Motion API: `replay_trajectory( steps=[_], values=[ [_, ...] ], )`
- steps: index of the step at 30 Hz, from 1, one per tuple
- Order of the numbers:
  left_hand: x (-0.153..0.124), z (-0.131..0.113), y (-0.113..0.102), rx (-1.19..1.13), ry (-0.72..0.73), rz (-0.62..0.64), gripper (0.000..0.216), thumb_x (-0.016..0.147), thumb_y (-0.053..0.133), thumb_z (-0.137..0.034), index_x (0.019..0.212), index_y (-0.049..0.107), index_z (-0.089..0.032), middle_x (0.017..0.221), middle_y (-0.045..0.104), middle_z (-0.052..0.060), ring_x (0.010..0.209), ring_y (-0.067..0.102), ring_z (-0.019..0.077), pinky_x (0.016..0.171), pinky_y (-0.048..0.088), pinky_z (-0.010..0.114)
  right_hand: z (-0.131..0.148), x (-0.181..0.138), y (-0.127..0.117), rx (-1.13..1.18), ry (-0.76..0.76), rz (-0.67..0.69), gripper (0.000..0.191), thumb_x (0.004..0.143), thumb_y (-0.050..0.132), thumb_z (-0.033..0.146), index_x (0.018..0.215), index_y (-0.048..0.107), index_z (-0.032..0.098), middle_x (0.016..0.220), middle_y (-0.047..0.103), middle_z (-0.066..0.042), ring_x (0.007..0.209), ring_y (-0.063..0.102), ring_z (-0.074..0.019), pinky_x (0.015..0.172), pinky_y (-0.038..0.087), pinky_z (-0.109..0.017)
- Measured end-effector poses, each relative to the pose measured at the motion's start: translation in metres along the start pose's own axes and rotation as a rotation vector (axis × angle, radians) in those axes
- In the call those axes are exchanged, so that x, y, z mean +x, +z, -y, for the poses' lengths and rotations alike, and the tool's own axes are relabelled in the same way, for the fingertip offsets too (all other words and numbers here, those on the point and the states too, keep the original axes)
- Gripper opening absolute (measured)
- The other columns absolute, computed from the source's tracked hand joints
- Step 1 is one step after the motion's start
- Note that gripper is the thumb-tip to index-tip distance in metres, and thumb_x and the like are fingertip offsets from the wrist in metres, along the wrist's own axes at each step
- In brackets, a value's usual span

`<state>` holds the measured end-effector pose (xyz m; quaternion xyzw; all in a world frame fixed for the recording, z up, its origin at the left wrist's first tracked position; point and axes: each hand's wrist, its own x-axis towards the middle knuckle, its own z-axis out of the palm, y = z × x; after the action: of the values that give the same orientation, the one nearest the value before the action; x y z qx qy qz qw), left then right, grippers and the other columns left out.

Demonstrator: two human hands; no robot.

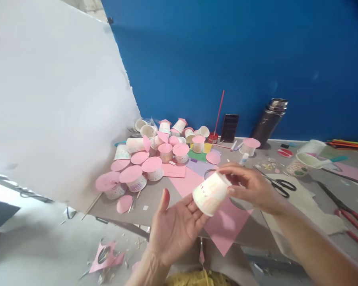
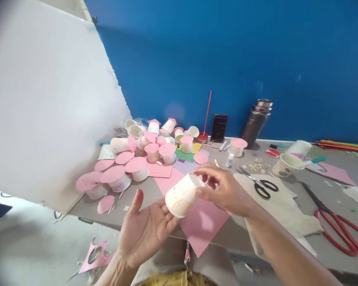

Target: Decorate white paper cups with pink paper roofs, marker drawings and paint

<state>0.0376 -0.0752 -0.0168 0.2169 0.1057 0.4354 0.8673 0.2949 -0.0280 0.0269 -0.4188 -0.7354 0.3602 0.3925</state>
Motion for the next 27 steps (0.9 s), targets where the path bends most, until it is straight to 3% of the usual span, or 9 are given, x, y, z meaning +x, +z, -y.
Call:
replay_trajectory(
  steps=[2,5,7,10,13,16,22,27],
  values=[
    [-0.005,-0.004,-0.006,0.223,0.104,-0.158,0.075,0.101,0.037,-0.071,0.133,0.067,-0.010,0.137,0.071,0.021,0.134,0.063,0.0331,0.119,0.043,0.049,-0.001,0.000,-0.015,-0.084,-0.010,-0.158,0.049,0.088,0.071,0.064,0.118,0.075,0.026,0.119,0.071,-0.009,0.089,0.065,-0.0220,0.067,0.055,-0.033],
    [-0.021,-0.008,-0.025,0.914,0.393,-0.438,0.053,0.096,0.062,-0.059,0.133,0.068,-0.022,0.142,0.067,0.016,0.140,0.056,0.0365,0.121,0.038,0.057,-0.010,0.004,-0.037,-0.400,0.006,-0.402,0.046,0.088,0.069,0.066,0.111,0.076,0.027,0.115,0.071,-0.009,0.089,0.065,-0.0245,0.064,0.053,-0.035],
    [-0.033,-0.007,-0.043,1.434,0.538,-0.556,0.052,0.092,0.071,-0.048,0.139,0.064,-0.028,0.153,0.058,0.013,0.153,0.039,0.0377,0.125,0.030,0.062,-0.022,0.006,-0.044,-0.571,0.011,-0.415,0.047,0.087,0.068,0.067,0.112,0.075,0.027,0.116,0.072,-0.009,0.092,0.066,-0.0269,0.065,0.053,-0.037],
    [-0.044,0.001,-0.065,1.841,0.601,-0.515,0.070,0.091,0.074,-0.042,0.155,0.048,-0.030,0.161,0.050,0.015,0.159,0.026,0.0403,0.123,0.027,0.070,-0.045,0.007,-0.042,-0.652,0.022,-0.319,0.049,0.088,0.066,0.067,0.115,0.073,0.027,0.119,0.072,-0.010,0.103,0.067,-0.0313,0.073,0.055,-0.041],
    [-0.045,0.009,-0.077,1.888,0.578,-0.399,0.092,0.082,0.083,-0.043,0.162,0.040,-0.030,0.160,0.050,0.019,0.157,0.027,0.0483,0.123,0.020,0.074,-0.059,0.006,-0.033,-0.648,0.044,-0.273,0.050,0.089,0.064,0.066,0.118,0.071,0.026,0.120,0.071,-0.011,0.102,0.068,-0.0323,0.078,0.056,-0.045],
    [-0.040,0.012,-0.079,1.808,0.532,-0.365,0.101,0.075,0.090,-0.042,0.162,0.041,-0.030,0.156,0.056,0.019,0.154,0.031,0.0510,0.124,0.010,0.075,-0.058,0.003,-0.022,-0.581,-0.006,-0.209,0.050,0.089,0.065,0.065,0.119,0.071,0.026,0.122,0.070,-0.013,0.101,0.069,-0.0325,0.079,0.057,-0.045],
    [-0.029,0.004,-0.081,1.721,0.529,-0.409,0.091,0.077,0.087,-0.040,0.158,0.048,-0.025,0.145,0.066,0.019,0.145,0.048,0.0458,0.125,0.003,0.074,-0.041,-0.002,0.002,-0.549,-0.115,0.082,0.039,0.089,0.072,0.052,0.122,0.070,0.030,0.128,0.069,-0.011,0.116,0.067,-0.0324,0.094,0.058,-0.046],
    [-0.028,-0.004,-0.077,1.761,0.595,-0.513,0.067,0.087,0.078,-0.038,0.150,0.058,-0.026,0.150,0.062,0.016,0.149,0.045,0.0440,0.125,0.014,0.070,-0.026,0.019,0.024,-0.608,-0.182,0.205,0.035,0.092,0.072,0.046,0.121,0.069,0.025,0.126,0.068,-0.013,0.115,0.066,-0.0324,0.091,0.058,-0.046]
  ],
)
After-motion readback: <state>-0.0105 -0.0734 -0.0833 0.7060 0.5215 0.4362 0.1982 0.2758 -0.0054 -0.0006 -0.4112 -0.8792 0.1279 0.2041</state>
